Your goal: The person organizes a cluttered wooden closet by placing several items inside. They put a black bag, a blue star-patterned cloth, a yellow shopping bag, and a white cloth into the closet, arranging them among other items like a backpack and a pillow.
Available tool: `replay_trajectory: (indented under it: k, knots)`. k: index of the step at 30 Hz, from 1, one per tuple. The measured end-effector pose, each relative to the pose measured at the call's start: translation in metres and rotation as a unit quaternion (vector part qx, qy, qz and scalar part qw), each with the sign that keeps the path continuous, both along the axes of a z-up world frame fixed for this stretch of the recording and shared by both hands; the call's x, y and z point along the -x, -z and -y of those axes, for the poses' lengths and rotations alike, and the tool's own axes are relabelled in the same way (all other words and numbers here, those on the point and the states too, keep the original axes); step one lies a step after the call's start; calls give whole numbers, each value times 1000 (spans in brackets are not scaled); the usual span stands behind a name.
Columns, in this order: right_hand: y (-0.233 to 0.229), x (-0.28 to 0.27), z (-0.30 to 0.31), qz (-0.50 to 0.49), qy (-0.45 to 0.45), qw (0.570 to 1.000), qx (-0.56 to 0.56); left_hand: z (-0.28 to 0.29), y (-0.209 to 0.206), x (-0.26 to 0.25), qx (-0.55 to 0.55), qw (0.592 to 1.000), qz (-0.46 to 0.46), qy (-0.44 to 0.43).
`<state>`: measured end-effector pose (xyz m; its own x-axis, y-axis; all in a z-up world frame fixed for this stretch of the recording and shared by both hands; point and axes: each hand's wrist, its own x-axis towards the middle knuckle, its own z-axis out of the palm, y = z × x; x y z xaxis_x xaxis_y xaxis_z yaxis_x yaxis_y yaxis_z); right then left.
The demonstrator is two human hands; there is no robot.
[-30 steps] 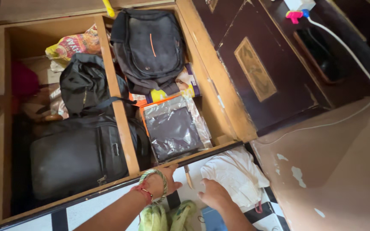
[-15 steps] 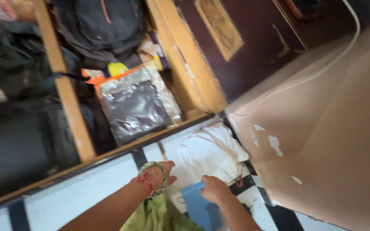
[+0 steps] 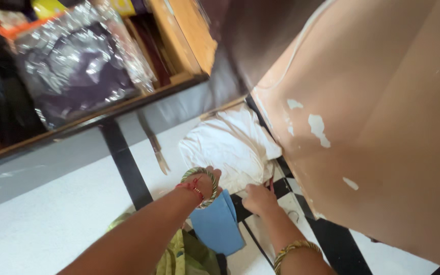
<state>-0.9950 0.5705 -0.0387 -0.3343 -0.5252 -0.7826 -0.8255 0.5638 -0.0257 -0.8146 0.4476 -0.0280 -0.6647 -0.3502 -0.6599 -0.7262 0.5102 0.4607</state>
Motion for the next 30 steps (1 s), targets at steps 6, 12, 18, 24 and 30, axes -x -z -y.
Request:
replay_trajectory:
  k: [6,12,18,24,30]
  knots:
    - [85,63,-10,47,65,996,25,-6,58,48,27,999,-23,20]
    - [139,118,-6,141,188,971,52,-7,100,72,-2,999,23,29]
    - [186,113,-13,250,434,862,80,-11,133,75,-19,998,55,36]
    - [194,87,-8,261,509,814,102,-7,136,67,-33,996,83,24]
    - [152,50,12,197,420,859,216,-7,117,61,2,998,53,-24]
